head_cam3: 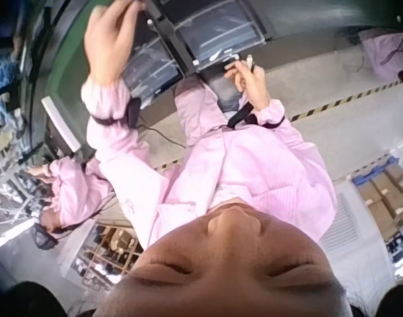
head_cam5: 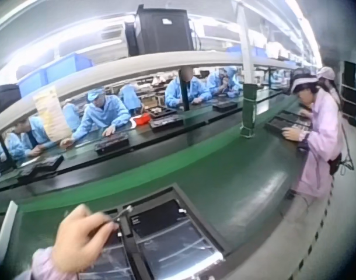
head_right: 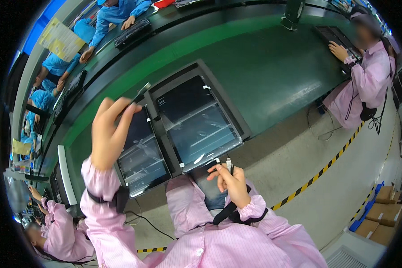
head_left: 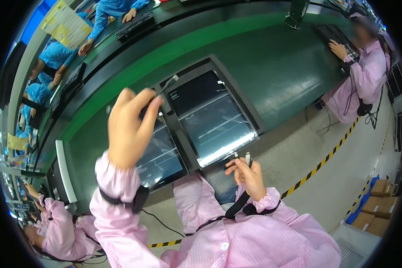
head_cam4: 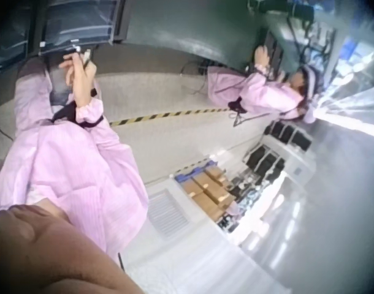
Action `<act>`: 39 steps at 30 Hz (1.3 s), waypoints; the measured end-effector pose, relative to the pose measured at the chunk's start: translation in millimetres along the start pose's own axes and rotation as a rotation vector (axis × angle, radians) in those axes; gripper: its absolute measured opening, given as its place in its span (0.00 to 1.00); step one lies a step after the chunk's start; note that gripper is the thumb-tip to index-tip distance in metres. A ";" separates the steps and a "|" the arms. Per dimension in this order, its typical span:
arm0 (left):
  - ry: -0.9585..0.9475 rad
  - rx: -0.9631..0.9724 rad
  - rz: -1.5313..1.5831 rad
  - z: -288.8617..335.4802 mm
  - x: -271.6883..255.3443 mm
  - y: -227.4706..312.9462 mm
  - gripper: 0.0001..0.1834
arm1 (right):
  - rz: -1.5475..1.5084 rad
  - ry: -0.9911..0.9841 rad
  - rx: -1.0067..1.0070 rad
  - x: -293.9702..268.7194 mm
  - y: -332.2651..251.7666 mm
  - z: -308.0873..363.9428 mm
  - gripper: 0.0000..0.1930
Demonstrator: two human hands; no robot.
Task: Connecting cables to multiple tablet screens and interacting with the touch interface for functional testing on a factory assembly line.
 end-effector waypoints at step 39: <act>-0.065 -0.307 0.441 203.8 99.7 40.1 0.04 | 0.318 -0.521 -0.258 110.4 -6.9 13.5 0.12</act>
Point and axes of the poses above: each hand's wrist, its own z-axis away from the middle knuckle, its own x-axis out of the palm, y = z × x, the point moved 4 cm from there along -z, towards the middle knuckle, and after that the axes turned 13 degrees about -y, right-handed, at the moved point
